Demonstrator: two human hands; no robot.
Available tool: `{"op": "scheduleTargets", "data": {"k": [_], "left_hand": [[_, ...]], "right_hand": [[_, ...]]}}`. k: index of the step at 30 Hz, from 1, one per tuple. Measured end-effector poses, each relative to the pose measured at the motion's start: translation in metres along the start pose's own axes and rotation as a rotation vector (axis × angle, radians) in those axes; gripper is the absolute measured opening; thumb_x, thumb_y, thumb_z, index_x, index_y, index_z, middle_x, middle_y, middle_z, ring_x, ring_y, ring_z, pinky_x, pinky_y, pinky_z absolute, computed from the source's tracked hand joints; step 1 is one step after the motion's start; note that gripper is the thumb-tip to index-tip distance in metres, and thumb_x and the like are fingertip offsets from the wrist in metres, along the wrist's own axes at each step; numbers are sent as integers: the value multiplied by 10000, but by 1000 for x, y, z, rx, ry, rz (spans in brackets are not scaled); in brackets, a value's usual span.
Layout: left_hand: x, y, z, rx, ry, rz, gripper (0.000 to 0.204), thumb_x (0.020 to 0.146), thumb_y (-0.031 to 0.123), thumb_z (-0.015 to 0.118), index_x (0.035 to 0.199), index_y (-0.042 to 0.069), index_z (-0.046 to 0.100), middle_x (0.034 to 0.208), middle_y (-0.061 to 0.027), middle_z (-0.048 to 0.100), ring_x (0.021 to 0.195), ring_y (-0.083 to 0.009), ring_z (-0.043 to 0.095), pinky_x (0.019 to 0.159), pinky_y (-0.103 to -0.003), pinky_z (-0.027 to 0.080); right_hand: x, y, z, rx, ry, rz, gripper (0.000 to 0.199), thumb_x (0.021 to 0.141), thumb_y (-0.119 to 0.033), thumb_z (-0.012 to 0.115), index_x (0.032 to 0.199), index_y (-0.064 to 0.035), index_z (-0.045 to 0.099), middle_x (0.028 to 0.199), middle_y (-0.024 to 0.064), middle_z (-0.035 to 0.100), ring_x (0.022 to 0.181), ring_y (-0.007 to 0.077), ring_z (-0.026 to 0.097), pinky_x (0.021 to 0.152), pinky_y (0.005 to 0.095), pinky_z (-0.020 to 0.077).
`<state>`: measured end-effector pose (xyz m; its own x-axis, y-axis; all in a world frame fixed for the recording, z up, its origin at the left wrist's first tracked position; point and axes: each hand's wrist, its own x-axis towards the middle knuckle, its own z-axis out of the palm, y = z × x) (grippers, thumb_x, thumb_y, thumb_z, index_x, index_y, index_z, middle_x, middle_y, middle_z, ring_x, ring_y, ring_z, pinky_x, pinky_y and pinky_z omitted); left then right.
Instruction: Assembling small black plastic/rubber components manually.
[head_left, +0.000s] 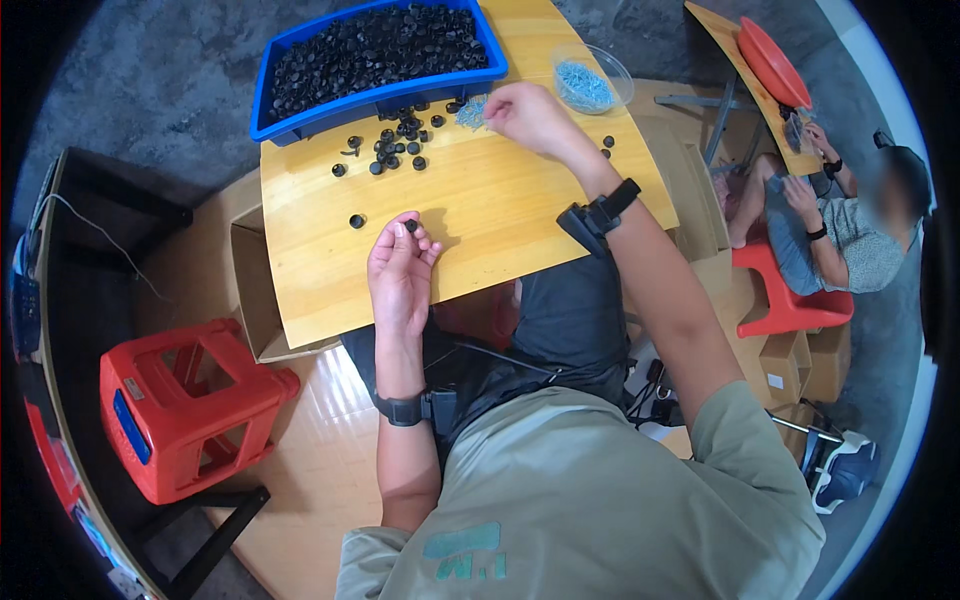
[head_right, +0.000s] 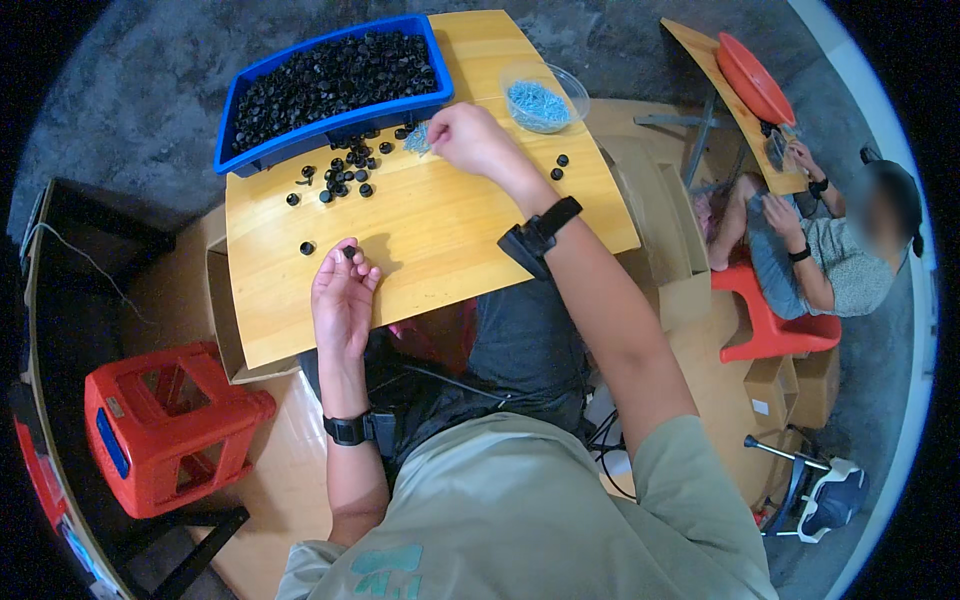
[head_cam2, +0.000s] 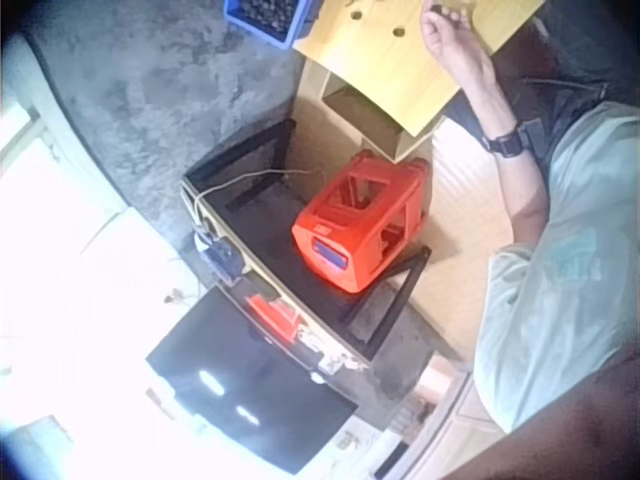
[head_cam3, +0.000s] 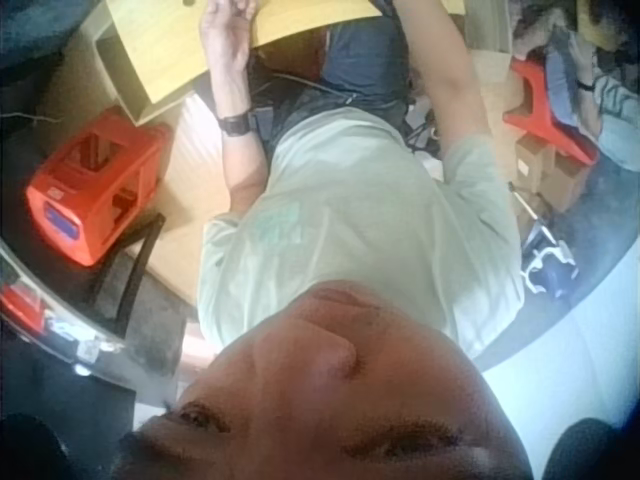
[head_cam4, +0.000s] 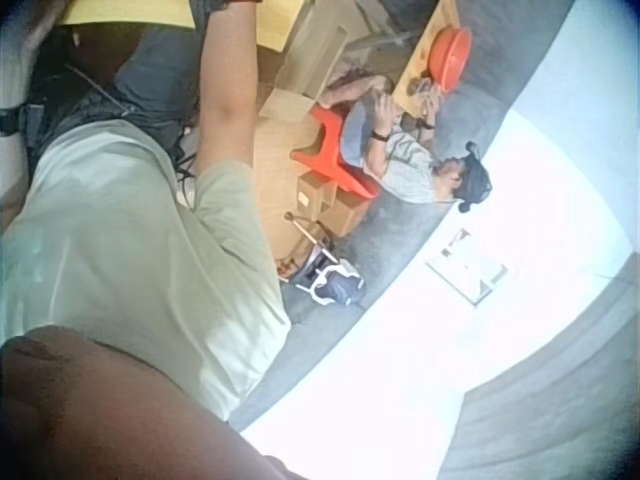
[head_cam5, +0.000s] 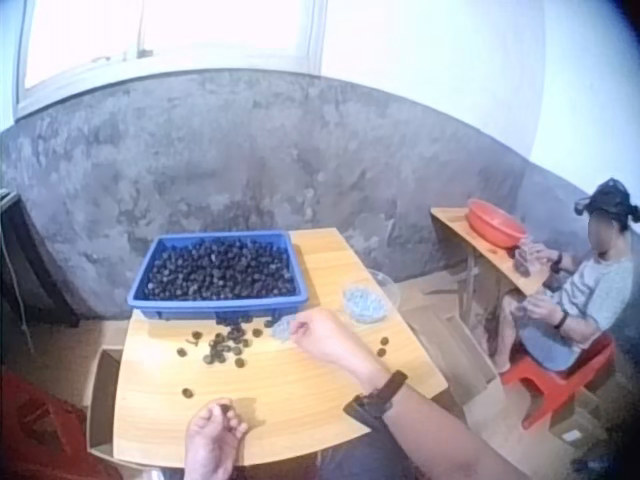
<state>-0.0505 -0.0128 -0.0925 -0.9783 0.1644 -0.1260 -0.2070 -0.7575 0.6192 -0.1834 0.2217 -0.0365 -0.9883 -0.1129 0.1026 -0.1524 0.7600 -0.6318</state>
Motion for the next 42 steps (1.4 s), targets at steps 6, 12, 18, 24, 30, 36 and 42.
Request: {"op": "scheduleTargets", "data": {"k": [6,12,18,24,30,36,42], "left_hand": [[0,1,-1,-28,-17,-12,226,982,166,489,1126,4,551,888,-31,543,801,-113,511,775,-281,480],[-1,2,0,-30,-15,-17,226,981,163,489,1129,4,551,887,-34,544,800,-116,511,774,-284,482],[-1,1,1,-31,-32,-27,229,984,178,487,1118,5,553,879,-29,543,796,-114,510,774,-282,481],[-1,2,2,-17,-25,-27,233,985,185,486,1114,4,555,875,-31,541,797,-113,510,774,-282,482],[-1,2,2,-11,-30,-18,237,983,186,491,1115,1,560,875,-37,541,798,-115,511,774,-283,482],[-1,1,0,-21,-36,-21,237,981,187,496,1114,2,559,874,-34,541,796,-114,511,773,-283,479],[-1,2,1,-10,-29,-19,229,981,187,495,1105,7,563,867,-32,542,784,-114,510,772,-284,475]], "right_hand": [[8,-13,19,-227,-73,-115,128,754,-52,615,852,-64,696,845,156,673,870,306,643,774,392,510],[8,-5,21,-170,-41,-97,97,756,-68,619,825,-56,686,840,149,675,842,311,646,757,403,509],[10,-11,22,-148,-32,-87,122,754,-138,679,815,-33,680,789,148,669,773,303,650,708,392,510],[17,-23,42,-276,32,52,128,775,-157,677,779,-29,682,805,165,673,806,321,655,723,397,512],[16,-18,52,-398,-9,2,139,813,-121,590,793,-11,673,839,196,665,834,371,637,744,426,508],[-17,-35,28,-419,-182,-33,156,801,-130,609,820,6,684,892,210,667,894,366,638,770,449,508],[-39,-26,19,-180,-188,-86,125,777,-114,644,837,-9,672,844,175,670,824,333,645,737,417,509]]}}
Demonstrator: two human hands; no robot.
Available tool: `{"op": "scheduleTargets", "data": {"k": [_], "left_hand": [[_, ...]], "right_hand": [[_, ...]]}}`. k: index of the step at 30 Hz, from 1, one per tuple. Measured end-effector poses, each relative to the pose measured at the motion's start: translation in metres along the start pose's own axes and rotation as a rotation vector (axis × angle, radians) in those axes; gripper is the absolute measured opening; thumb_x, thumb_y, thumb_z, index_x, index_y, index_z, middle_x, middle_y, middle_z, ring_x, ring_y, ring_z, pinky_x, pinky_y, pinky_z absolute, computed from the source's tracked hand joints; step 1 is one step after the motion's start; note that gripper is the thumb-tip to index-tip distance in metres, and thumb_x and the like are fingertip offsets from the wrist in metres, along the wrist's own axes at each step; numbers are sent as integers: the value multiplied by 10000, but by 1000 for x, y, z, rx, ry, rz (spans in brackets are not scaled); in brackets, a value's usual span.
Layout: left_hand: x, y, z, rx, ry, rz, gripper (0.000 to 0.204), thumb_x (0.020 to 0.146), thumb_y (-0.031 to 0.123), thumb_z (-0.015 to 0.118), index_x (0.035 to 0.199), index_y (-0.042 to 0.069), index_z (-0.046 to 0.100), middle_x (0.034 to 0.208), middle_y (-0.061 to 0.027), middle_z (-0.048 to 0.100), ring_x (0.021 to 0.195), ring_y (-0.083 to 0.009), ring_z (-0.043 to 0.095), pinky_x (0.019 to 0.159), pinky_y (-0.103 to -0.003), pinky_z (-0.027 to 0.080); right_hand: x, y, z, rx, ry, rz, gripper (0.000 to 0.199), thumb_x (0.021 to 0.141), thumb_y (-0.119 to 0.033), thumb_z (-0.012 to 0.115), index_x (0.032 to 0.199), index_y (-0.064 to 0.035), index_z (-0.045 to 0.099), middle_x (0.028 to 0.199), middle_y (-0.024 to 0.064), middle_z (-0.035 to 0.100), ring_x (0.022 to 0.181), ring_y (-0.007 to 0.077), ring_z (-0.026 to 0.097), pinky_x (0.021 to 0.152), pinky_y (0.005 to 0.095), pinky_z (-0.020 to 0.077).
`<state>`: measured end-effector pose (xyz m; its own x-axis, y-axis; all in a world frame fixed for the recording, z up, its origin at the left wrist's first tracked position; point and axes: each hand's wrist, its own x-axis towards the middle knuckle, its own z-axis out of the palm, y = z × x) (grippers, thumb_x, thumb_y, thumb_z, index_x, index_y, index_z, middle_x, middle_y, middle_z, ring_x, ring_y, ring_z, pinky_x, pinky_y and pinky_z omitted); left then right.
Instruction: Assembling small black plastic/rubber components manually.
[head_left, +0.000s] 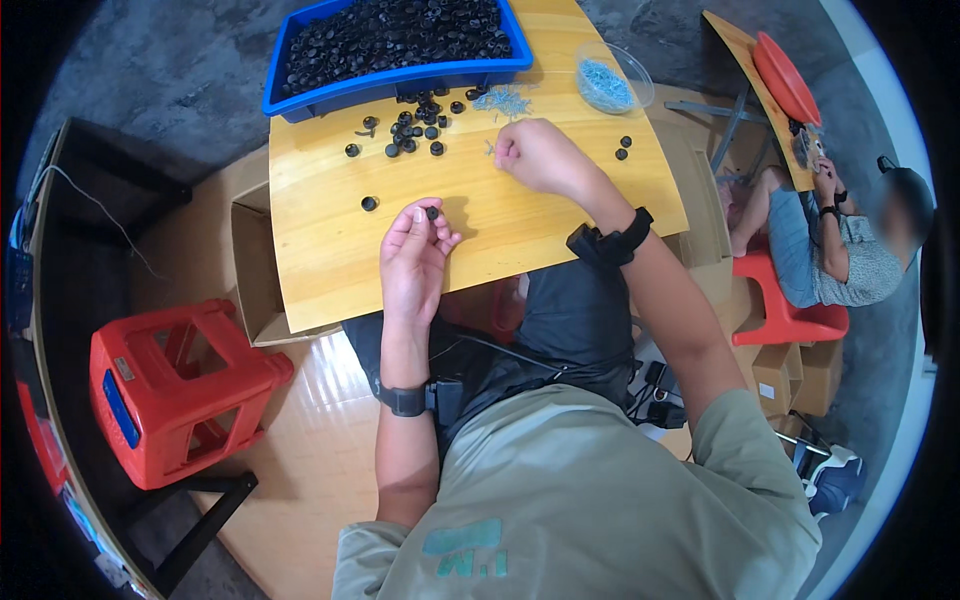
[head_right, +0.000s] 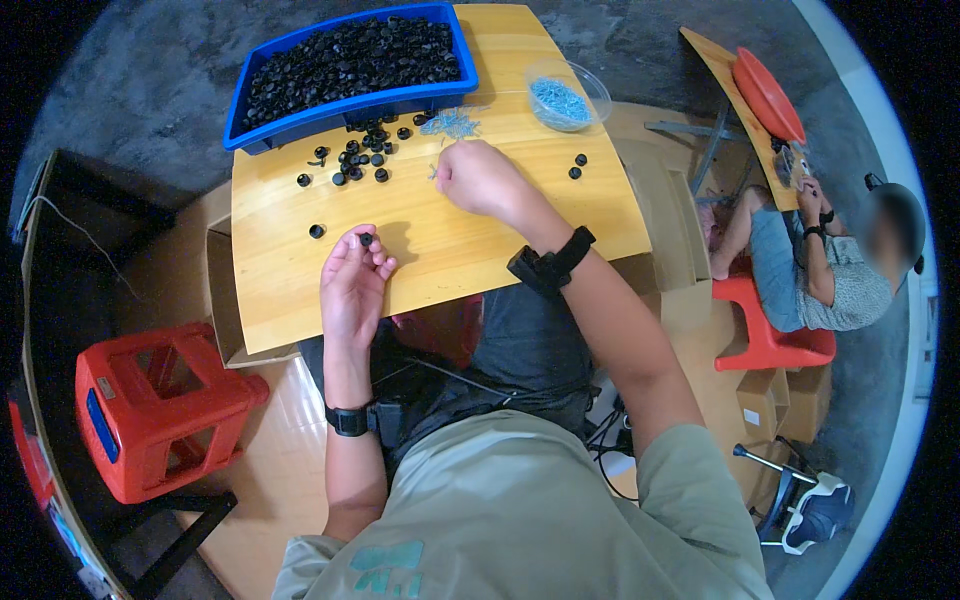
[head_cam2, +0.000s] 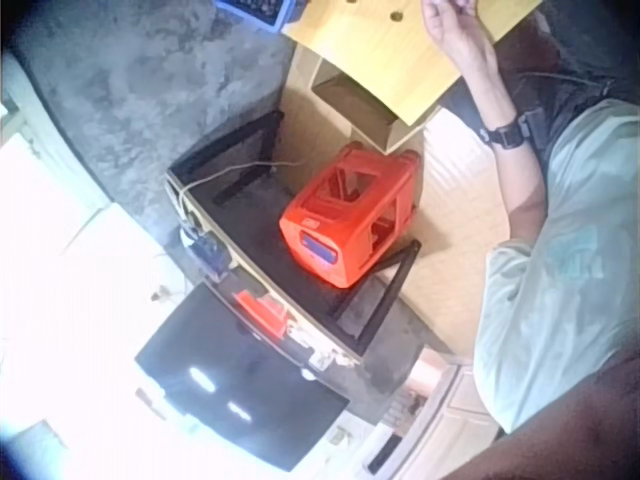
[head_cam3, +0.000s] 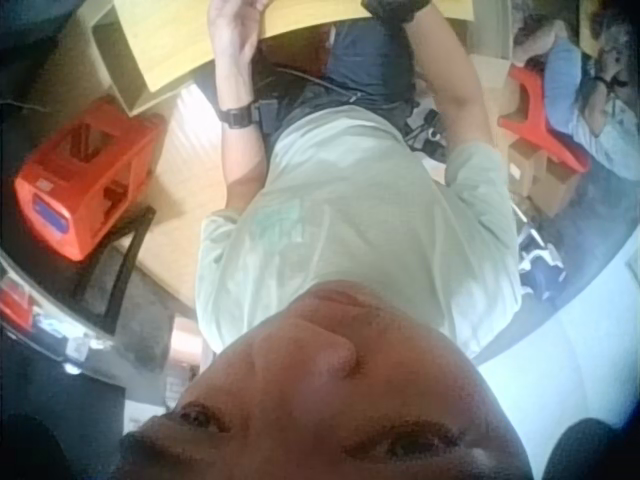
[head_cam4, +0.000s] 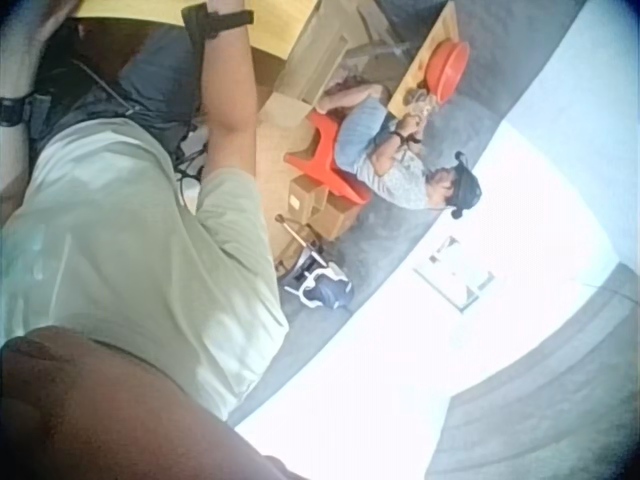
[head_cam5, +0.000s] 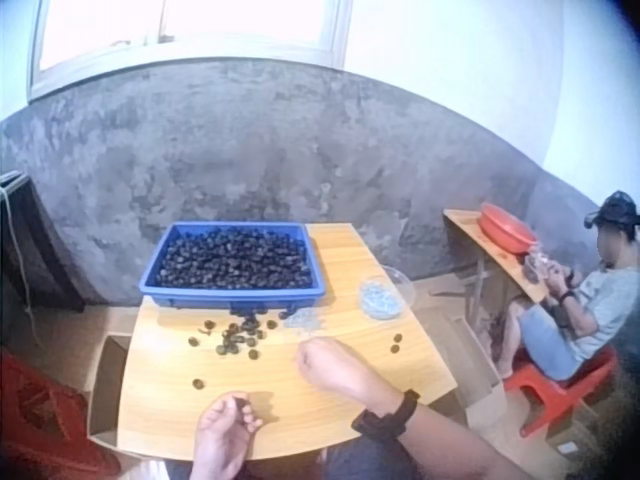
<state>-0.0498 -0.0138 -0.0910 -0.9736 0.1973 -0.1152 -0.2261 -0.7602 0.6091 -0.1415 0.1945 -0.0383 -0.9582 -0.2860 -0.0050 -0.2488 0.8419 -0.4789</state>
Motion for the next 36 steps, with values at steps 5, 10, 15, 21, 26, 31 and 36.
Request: {"op": "scheduleTargets", "data": {"k": [5,10,15,21,26,31,36], "left_hand": [[0,0,-1,-1,-26,-2,226,981,185,493,1103,9,565,869,-34,550,797,-114,520,776,-285,483],[0,0,1,-5,-12,-5,225,981,182,492,1103,7,564,870,-34,550,798,-116,521,778,-287,482],[0,0,-1,5,-23,2,226,983,180,488,1105,5,563,870,-36,549,795,-116,520,776,-289,482],[0,0,1,-6,-6,-1,234,987,189,486,1101,2,570,848,-28,568,770,-103,535,766,-282,495],[0,0,0,-5,-5,-3,230,987,187,485,1095,4,573,852,-30,571,770,-103,537,765,-284,497],[1,0,1,-2,-10,-3,228,987,188,485,1093,7,574,854,-30,571,774,-105,538,766,-284,497],[1,0,1,12,-3,-2,231,990,201,479,1085,12,572,870,-38,572,788,-110,539,774,-292,496]], "right_hand": [[4,0,5,174,94,-3,102,744,-77,663,824,-14,662,804,146,669,770,294,647,694,378,506],[7,7,12,98,40,-26,133,793,-63,648,910,-1,635,778,148,640,717,255,626,673,340,498],[5,6,15,-4,5,-58,103,828,-79,605,870,14,612,802,165,629,772,306,612,714,378,490],[-13,0,16,38,68,-138,108,853,-105,554,840,-5,593,849,182,621,861,353,598,767,425,476],[-20,0,19,53,112,-164,92,858,-95,544,840,-8,571,861,171,597,850,362,590,757,430,476],[-17,9,23,-38,123,-170,69,837,-60,580,881,-17,550,825,147,586,834,321,592,748,389,478],[-19,1,13,163,55,-72,123,810,-58,612,924,-15,591,840,150,624,772,298,606,708,381,492]]}}
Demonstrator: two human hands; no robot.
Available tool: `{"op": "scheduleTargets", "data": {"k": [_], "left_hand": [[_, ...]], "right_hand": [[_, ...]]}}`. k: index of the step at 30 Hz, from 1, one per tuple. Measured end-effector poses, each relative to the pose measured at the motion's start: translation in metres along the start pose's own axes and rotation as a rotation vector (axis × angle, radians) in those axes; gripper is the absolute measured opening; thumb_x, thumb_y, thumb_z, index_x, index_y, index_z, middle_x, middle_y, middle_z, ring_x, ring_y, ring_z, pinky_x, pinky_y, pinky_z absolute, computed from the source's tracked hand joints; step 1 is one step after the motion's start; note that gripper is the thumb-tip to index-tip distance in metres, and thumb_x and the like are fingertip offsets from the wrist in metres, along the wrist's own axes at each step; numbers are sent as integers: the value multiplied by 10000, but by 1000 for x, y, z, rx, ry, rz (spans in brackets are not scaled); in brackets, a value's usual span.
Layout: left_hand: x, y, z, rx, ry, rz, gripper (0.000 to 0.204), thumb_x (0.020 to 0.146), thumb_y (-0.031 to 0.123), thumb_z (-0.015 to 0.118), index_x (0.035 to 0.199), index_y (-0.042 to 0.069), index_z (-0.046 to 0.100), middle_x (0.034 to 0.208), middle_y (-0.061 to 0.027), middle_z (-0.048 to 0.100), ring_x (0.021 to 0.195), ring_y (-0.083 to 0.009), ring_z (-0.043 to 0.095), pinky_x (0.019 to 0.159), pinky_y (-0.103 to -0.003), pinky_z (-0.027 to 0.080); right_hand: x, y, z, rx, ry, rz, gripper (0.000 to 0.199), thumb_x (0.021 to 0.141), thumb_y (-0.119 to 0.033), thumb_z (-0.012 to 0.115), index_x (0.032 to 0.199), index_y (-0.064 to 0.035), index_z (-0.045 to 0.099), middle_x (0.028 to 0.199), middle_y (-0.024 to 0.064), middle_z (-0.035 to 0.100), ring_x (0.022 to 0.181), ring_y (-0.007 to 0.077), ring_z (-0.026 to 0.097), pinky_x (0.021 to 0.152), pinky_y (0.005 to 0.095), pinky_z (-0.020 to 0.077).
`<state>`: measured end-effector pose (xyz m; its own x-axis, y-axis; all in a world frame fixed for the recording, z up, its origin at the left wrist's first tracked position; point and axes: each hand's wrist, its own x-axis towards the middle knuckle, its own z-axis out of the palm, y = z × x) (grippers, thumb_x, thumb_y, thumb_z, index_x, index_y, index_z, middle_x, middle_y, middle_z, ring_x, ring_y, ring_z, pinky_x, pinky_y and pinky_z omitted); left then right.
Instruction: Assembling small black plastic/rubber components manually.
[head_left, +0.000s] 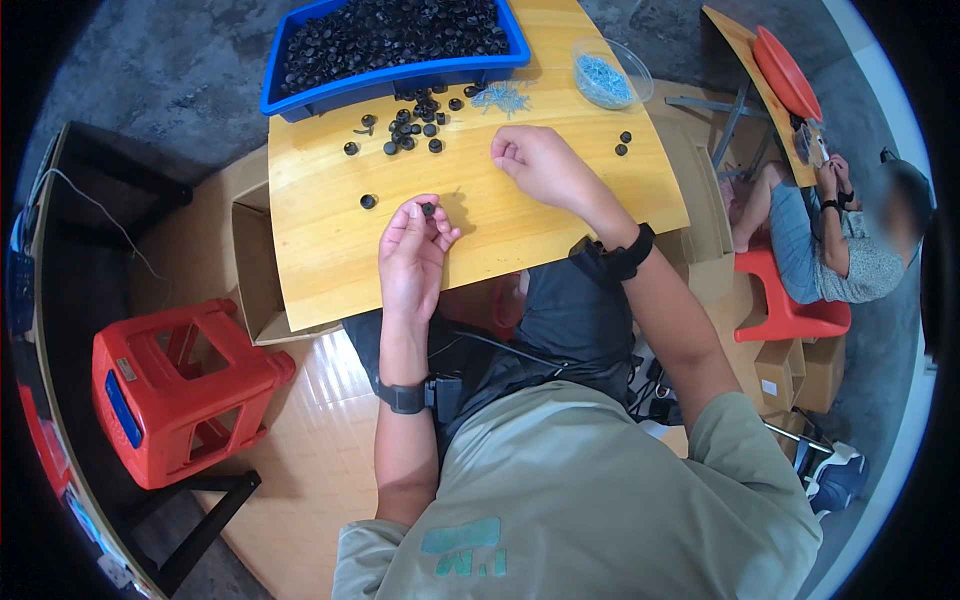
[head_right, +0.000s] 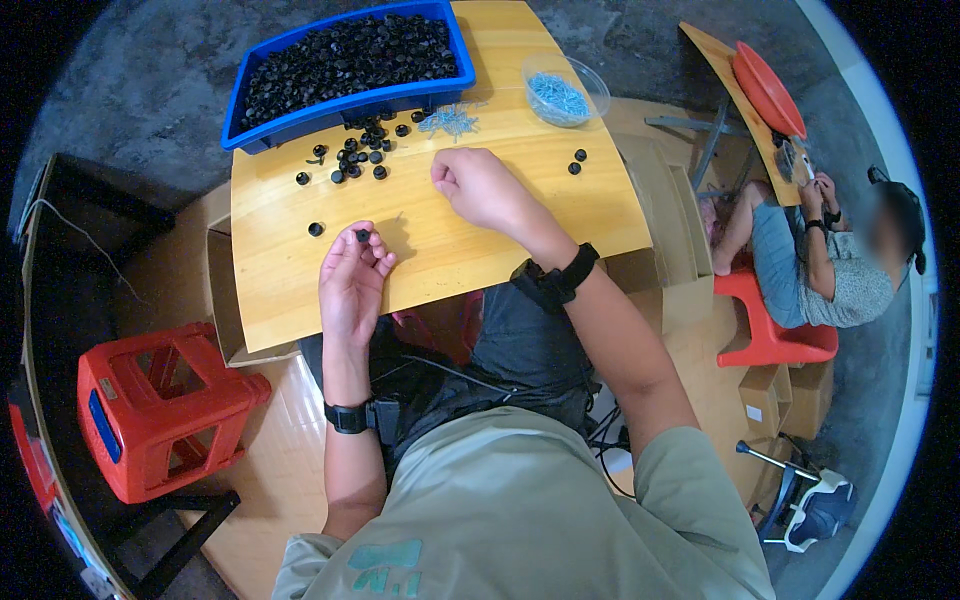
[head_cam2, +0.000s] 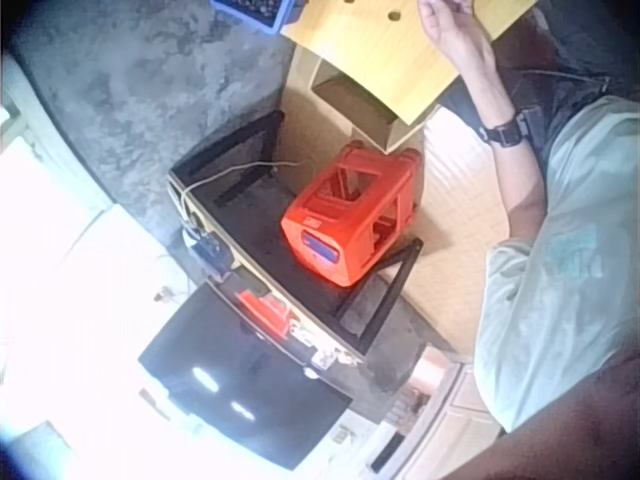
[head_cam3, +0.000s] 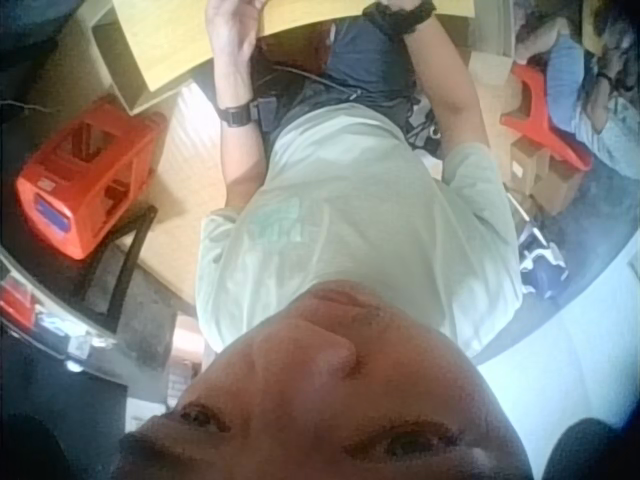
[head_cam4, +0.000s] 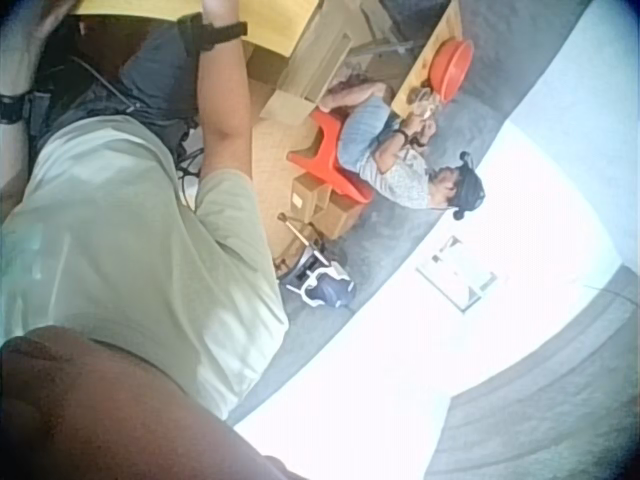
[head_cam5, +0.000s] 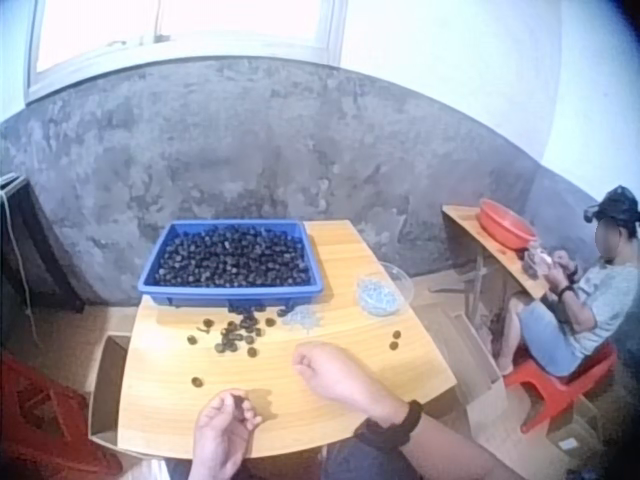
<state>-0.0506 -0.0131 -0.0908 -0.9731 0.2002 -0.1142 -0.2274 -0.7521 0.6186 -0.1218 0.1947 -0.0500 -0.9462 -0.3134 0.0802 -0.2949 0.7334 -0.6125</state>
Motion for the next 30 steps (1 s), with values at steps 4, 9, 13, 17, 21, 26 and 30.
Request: {"op": "scheduleTargets", "data": {"k": [4,9,13,17,21,26,30], "left_hand": [[0,0,-2,-73,3,29,256,1004,250,435,1062,30,552,899,-49,552,826,-141,523,784,-313,476],[1,-1,-8,-251,-71,65,288,1020,280,385,992,43,547,845,-46,536,782,-153,500,765,-338,447],[0,-1,-6,-256,-50,59,296,1023,293,373,967,53,538,831,-48,524,775,-155,482,760,-345,426],[1,0,-6,-229,-78,62,308,1025,301,365,958,54,537,834,-49,528,770,-158,487,754,-342,429],[1,-1,-9,-256,-86,68,306,1022,295,380,997,38,544,848,-48,538,782,-153,503,754,-334,439],[-2,2,-6,-127,-22,61,253,991,204,476,1134,1,530,888,-42,515,806,-134,486,780,-292,461],[-3,2,-2,-105,-15,57,247,983,174,490,1150,-6,521,917,-52,533,849,-136,516,840,-302,474]], "right_hand": [[-1,-29,8,45,-69,-119,196,784,-66,668,966,-25,607,821,108,624,739,240,608,693,348,496],[32,-32,36,-68,13,-298,181,786,-77,647,960,-35,622,871,152,646,809,314,626,707,394,497],[39,-35,38,-188,-123,-106,94,793,-63,610,870,-9,612,852,180,645,845,358,618,713,427,489],[37,-34,45,-222,-101,-121,57,792,-34,581,810,19,591,807,200,629,839,372,613,708,430,486],[24,-41,50,-313,-2,-170,43,792,-11,558,791,25,581,789,209,617,843,373,611,716,431,487],[17,-55,27,-29,-3,-69,76,795,-11,568,835,34,614,790,200,642,783,365,630,706,426,503],[5,-55,22,71,108,-73,111,805,-40,588,880,25,637,792,192,652,758,349,642,688,405,511]]}}
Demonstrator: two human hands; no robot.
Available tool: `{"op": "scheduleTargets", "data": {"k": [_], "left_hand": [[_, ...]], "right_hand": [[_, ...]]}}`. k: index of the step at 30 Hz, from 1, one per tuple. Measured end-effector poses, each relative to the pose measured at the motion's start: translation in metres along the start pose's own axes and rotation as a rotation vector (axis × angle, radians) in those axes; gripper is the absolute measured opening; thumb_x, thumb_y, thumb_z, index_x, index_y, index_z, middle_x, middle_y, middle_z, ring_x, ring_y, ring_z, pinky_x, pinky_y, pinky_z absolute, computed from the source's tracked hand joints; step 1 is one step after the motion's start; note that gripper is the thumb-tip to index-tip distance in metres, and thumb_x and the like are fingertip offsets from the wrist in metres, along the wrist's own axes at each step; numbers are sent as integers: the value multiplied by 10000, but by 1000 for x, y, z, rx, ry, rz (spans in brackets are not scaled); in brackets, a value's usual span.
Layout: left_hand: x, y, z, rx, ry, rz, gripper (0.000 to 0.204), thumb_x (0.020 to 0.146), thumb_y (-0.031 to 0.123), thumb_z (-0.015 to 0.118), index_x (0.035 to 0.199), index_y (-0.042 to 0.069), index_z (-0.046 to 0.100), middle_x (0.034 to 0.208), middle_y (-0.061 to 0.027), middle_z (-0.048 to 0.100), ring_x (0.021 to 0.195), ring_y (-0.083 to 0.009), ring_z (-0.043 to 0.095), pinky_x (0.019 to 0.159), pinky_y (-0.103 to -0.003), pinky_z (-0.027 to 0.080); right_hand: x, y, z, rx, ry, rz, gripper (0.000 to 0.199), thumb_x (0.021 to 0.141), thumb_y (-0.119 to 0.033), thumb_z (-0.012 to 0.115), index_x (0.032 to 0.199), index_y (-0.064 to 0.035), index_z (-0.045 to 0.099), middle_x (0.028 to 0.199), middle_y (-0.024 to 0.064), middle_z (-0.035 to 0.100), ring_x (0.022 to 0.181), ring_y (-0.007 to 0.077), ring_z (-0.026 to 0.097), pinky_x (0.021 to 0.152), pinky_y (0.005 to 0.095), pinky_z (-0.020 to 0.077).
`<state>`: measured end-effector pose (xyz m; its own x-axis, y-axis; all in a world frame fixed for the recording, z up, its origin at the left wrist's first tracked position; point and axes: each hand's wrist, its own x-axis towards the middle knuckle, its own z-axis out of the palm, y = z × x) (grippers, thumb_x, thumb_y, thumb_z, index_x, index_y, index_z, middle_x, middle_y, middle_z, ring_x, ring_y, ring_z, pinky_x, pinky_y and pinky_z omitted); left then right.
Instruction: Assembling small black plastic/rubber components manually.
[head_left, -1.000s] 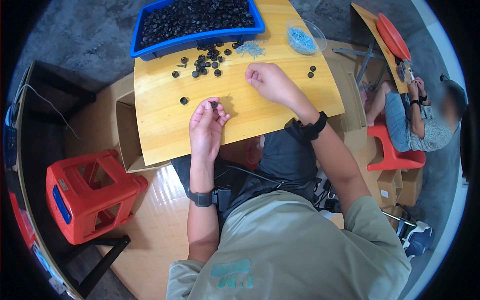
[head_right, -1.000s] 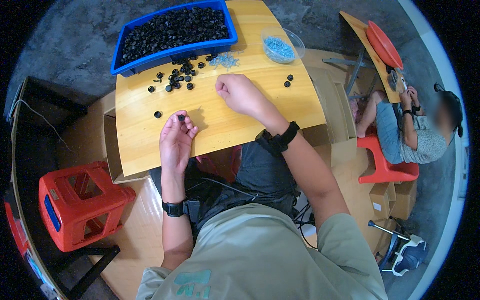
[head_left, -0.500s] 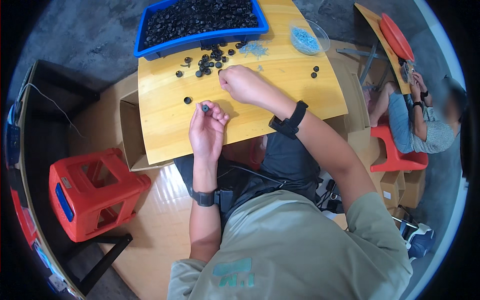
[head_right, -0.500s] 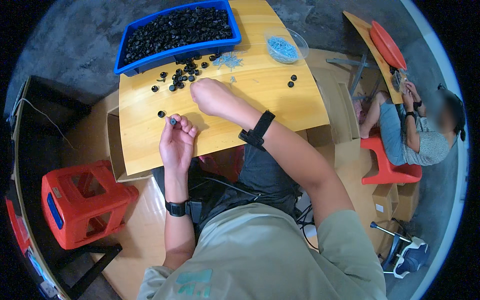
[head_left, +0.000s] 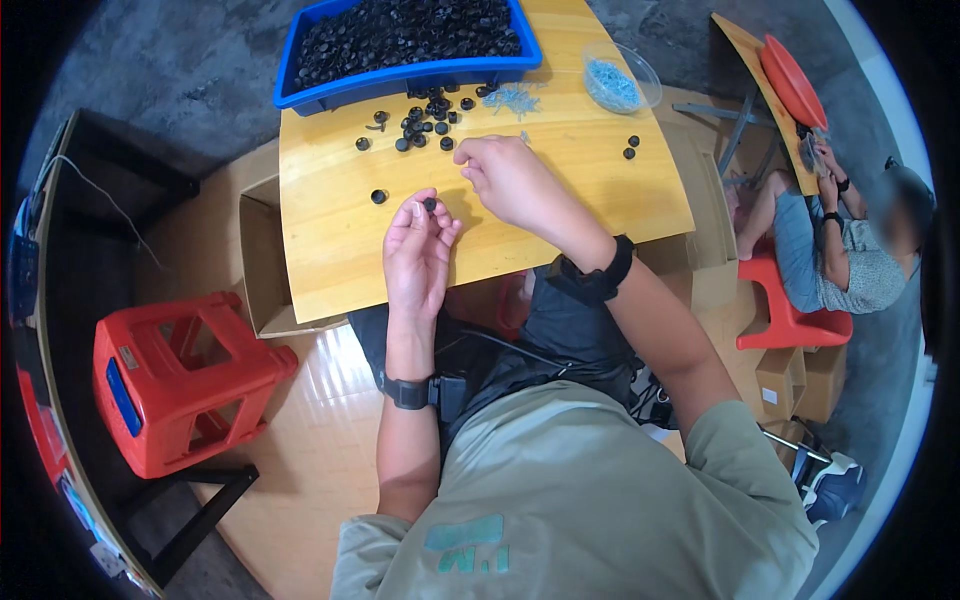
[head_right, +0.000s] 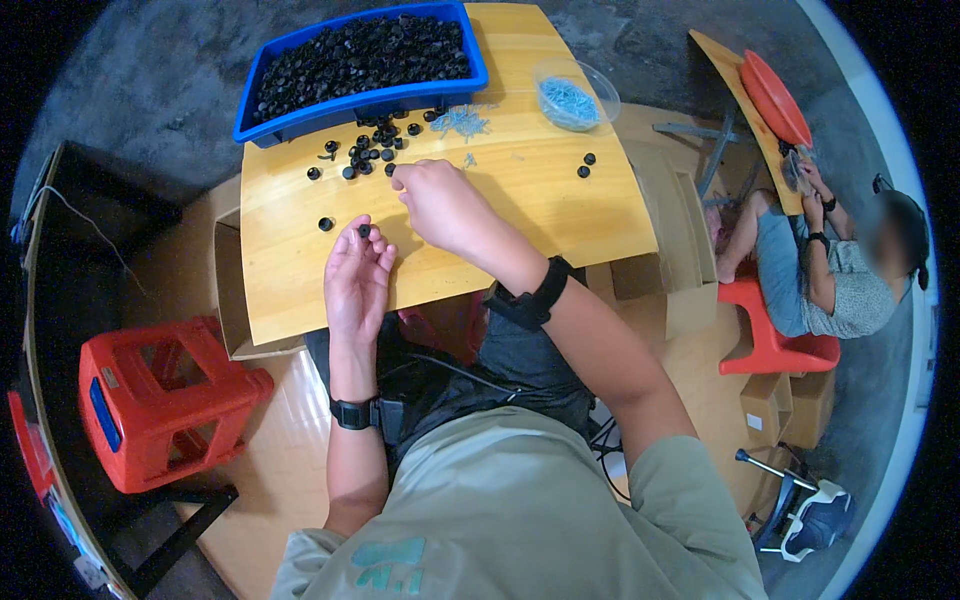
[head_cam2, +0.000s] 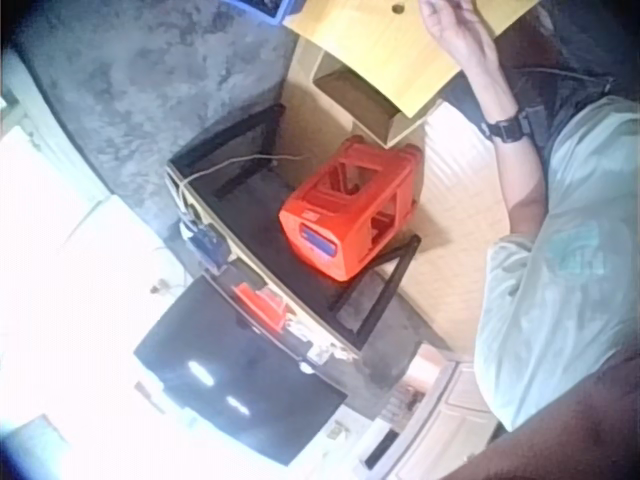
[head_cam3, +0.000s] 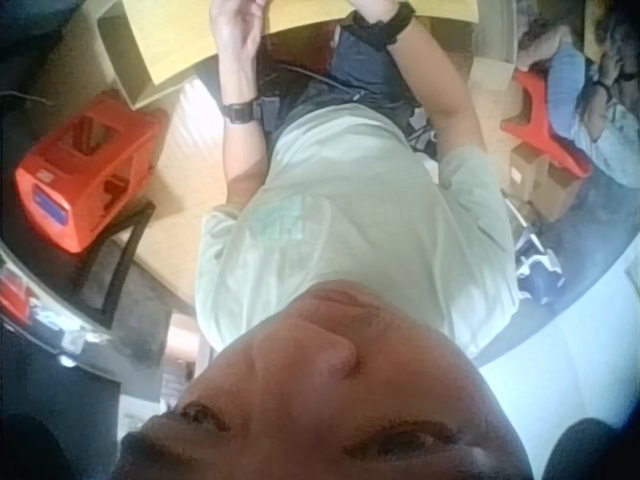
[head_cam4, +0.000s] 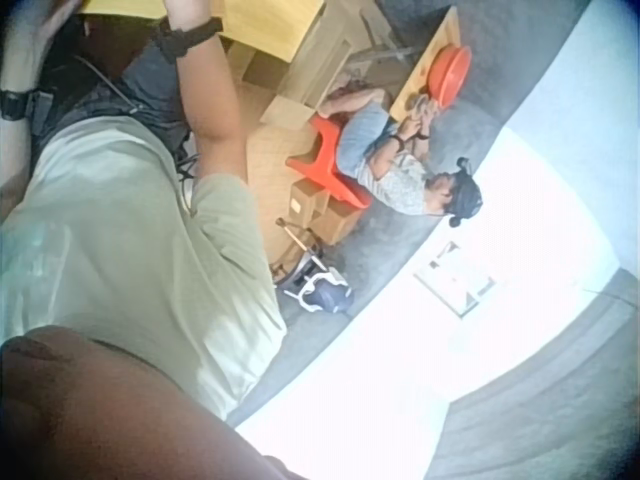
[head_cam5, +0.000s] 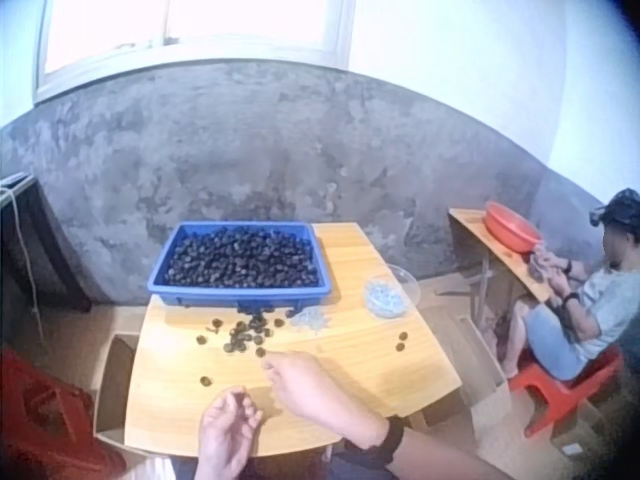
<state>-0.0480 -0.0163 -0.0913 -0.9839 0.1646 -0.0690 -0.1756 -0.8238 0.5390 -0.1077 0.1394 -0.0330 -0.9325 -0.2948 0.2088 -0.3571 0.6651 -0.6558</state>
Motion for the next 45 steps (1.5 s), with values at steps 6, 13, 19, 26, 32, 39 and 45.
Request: {"op": "scheduleTargets", "data": {"k": [6,13,19,26,32,39,45], "left_hand": [[4,-5,1,-24,67,61,230,982,159,489,1144,-2,514,938,-58,545,886,-148,538,903,-329,469],[3,-1,-10,-252,-61,152,201,975,113,480,1141,1,495,942,-62,483,827,-147,463,867,-317,434],[-1,5,-14,-552,-144,257,156,964,110,498,1097,28,504,890,-57,455,769,-151,408,719,-290,376],[0,7,-16,-511,-129,288,154,985,150,468,1093,48,511,877,-46,462,760,-152,398,721,-305,367],[0,7,-17,-475,-119,278,145,982,156,474,1085,62,514,873,-38,478,756,-153,402,725,-309,366],[-1,7,-12,-418,-102,262,128,992,160,450,1066,69,500,855,-28,451,754,-148,393,726,-300,364],[0,7,-12,-389,-99,254,131,992,171,451,1065,74,502,856,-25,459,754,-147,391,731,-300,363]], "right_hand": [[-14,6,-6,68,-113,110,103,794,-59,619,849,21,652,767,192,647,756,320,651,700,388,513],[-31,-2,2,149,-255,118,195,785,-107,678,942,6,650,808,142,656,743,234,643,690,332,518],[-29,-14,46,-52,-92,-61,137,740,-123,678,831,-30,635,855,133,637,831,321,625,721,401,501],[-24,-15,53,-179,-175,-38,97,765,-98,646,816,-18,627,839,152,636,826,329,623,722,413,499],[-25,-8,29,56,-272,3,201,717,-101,729,872,-6,642,841,153,650,808,317,633,721,385,504],[-24,-5,15,2,-254,37,236,694,-101,765,871,7,652,838,145,659,806,283,644,712,361,507],[-23,-9,13,46,-348,128,192,705,-89,749,848,4,660,806,150,658,772,280,646,685,362,508]]}}
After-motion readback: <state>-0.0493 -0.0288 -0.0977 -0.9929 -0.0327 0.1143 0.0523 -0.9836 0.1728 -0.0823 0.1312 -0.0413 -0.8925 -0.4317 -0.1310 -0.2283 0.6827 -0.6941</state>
